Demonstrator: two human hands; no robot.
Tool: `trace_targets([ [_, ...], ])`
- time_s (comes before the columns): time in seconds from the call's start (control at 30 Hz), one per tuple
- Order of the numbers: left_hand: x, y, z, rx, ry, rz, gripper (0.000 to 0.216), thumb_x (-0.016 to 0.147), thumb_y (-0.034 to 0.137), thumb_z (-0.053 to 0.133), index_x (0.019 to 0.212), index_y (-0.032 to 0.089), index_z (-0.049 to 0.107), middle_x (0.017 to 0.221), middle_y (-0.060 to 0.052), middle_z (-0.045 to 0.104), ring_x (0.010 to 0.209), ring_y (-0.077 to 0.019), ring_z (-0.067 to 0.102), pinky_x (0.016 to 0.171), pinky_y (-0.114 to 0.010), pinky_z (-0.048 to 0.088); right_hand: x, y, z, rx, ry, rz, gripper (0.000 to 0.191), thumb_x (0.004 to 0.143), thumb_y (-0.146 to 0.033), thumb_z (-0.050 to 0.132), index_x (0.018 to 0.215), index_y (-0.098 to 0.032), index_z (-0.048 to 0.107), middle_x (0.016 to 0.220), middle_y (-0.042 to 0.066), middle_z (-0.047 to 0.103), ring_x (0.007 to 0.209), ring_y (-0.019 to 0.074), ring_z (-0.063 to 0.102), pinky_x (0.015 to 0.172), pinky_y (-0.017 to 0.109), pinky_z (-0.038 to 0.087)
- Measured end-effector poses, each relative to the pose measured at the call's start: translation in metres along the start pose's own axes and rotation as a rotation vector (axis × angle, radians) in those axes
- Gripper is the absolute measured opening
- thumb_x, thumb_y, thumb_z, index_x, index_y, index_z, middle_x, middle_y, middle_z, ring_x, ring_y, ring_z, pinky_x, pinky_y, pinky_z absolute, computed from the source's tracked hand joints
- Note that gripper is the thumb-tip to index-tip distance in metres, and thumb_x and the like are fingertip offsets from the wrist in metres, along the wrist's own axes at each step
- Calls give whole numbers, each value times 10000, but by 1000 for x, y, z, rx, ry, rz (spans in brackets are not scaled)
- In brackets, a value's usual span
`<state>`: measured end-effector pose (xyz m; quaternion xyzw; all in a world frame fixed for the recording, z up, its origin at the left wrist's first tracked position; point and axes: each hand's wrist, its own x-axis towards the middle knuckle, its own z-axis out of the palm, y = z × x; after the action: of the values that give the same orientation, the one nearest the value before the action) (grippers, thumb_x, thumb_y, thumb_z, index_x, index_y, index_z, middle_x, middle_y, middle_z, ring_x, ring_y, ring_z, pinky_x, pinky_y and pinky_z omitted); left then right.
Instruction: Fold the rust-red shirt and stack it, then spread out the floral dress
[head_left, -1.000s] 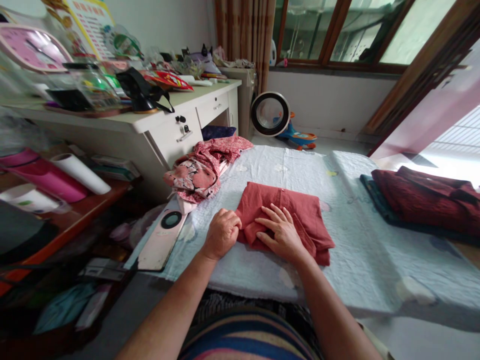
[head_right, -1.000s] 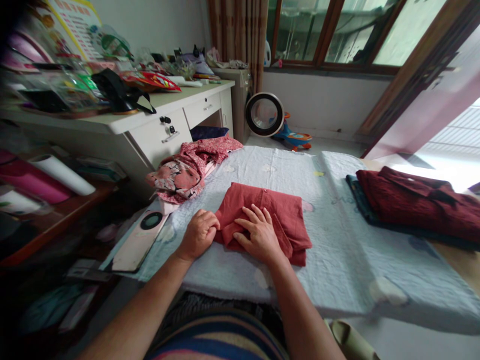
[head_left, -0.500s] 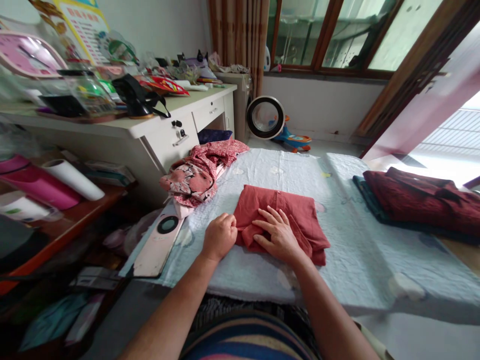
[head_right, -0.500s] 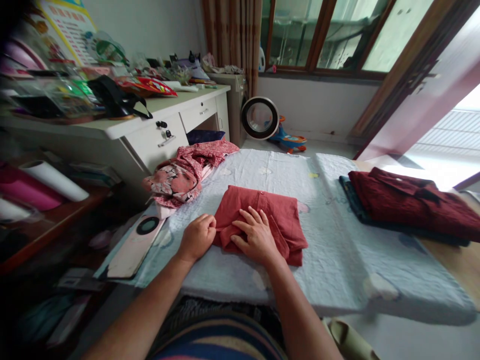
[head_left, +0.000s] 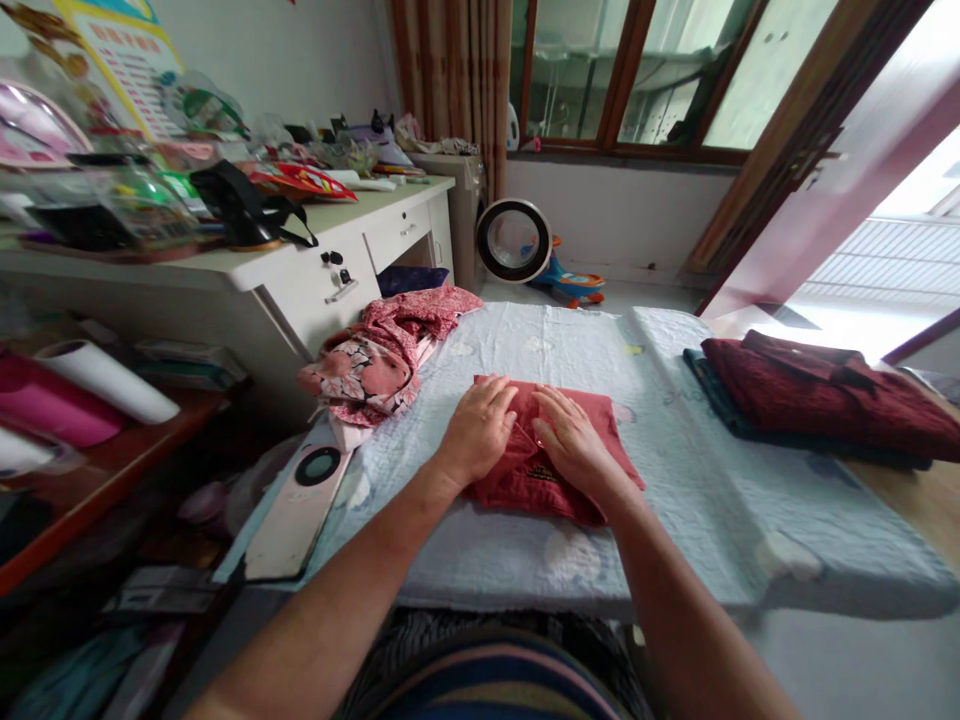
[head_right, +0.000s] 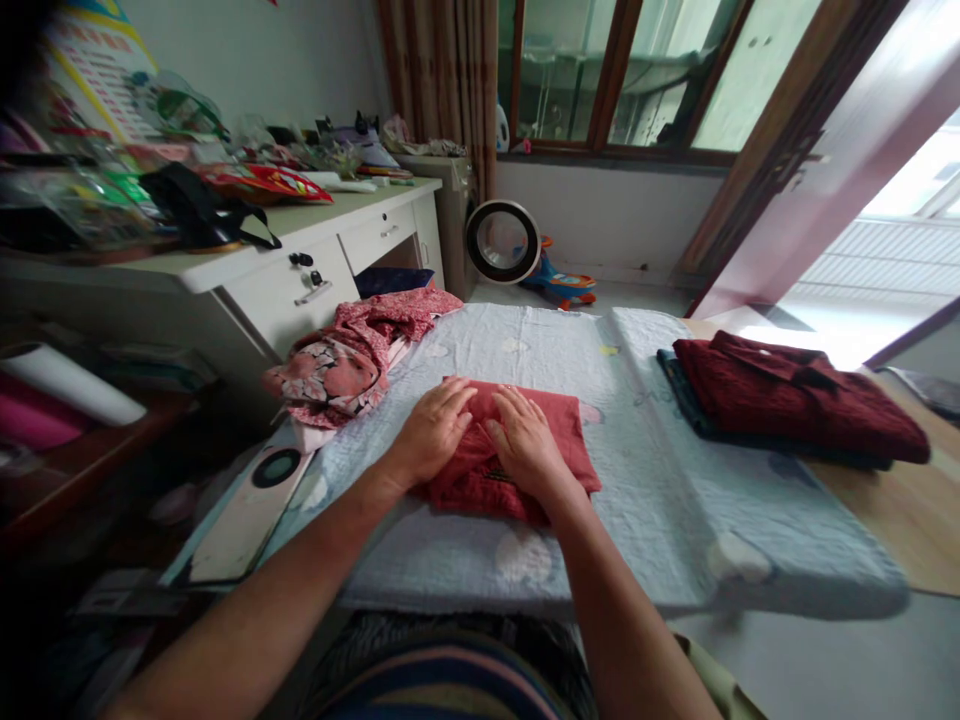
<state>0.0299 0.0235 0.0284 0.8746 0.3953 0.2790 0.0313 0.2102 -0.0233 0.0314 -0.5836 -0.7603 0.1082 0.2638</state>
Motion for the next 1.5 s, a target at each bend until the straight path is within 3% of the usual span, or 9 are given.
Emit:
trace_targets([
  [0.1, 6, 6, 27, 48, -147, -6, 504, 938, 267, 479, 1432, 181, 430, 1533, -124, 397, 1435, -300, 314, 1167, -542, 274, 4, 19, 14, -151, 65, 135, 528, 962, -301, 368, 1458, -126, 412, 1553, 145, 351, 1467, 257, 245, 1185, 482, 219],
  [0.23, -4, 8, 53, 89, -283, -130, 576, 934, 368, 502, 1487, 279, 367, 1589, -87, 300, 1462, -371, 224, 1137, -663, 212, 0, 34, 35, -207, 18, 234, 559, 966, -370, 380, 1499, -203, 355, 1576, 87, 322, 1467, 251, 246, 1184, 502, 185],
  [0.47, -12, 7, 55, 109, -291, -214, 623, 926, 427, 514, 1508, 312, 324, 1604, -131, 243, 1450, -451, 191, 1087, -712, 219, -5, 40, 40, -246, 47, 415, 689, 922, -570, 419, 1501, -200, 366, 1587, 142, 274, 1467, 353, 205, 1148, 587, 175],
  [0.67, -8, 5, 52, 81, -301, -223, 610, 914, 472, 529, 1482, 321, 368, 1579, -137, 300, 1426, -439, 260, 1059, -697, 268, -7, 47, 41, -221, 56, 511, 853, 860, -710, 425, 1498, -148, 363, 1578, 213, 247, 1455, 415, 191, 1121, 614, 190],
  [0.8, 6, -13, 42, 37, -184, -206, 463, 955, 466, 446, 1360, 253, 522, 1427, -123, 514, 1355, -359, 394, 1063, -578, 351, -5, 53, 34, -170, 67, 476, 757, 880, -695, 409, 1443, -191, 440, 1541, 183, 341, 1434, 378, 267, 1122, 593, 218],
  [0.97, 4, -49, 45, 86, 5, -331, 468, 893, 355, 542, 1318, 161, 508, 1334, -175, 562, 1272, -326, 489, 1047, -509, 399, -10, 68, 9, -172, 66, 489, 549, 949, -501, 373, 1374, -177, 500, 1478, 154, 445, 1386, 312, 372, 1121, 490, 292],
  [1.17, -20, -67, 45, -180, 6, -395, 602, 822, 186, 577, 1390, 138, 384, 1353, -193, 565, 1226, -276, 575, 1050, -442, 444, -37, 91, -7, -234, 96, 653, 573, 864, -414, 519, 1340, -94, 506, 1217, 192, 630, 1163, 311, 572, 1006, 418, 418],
  [1.33, -24, -59, 22, -462, -130, -658, 765, 776, 223, 673, 1429, 119, 289, 1230, -190, 644, 1032, -262, 683, 915, -406, 531, -44, 91, -9, -119, 130, 720, 603, 830, -388, 538, 1343, -73, 503, 1170, 174, 654, 1086, 274, 616, 932, 349, 465],
  [1.5, -26, -45, 8, -956, -183, -849, 506, 760, 275, 690, 1210, 129, 511, 1128, -133, 702, 980, -235, 695, 851, -353, 554, -40, 87, -10, -86, 101, 769, 523, 793, -387, 581, 1231, -100, 586, 1132, 168, 677, 1038, 278, 641, 863, 329, 478],
])
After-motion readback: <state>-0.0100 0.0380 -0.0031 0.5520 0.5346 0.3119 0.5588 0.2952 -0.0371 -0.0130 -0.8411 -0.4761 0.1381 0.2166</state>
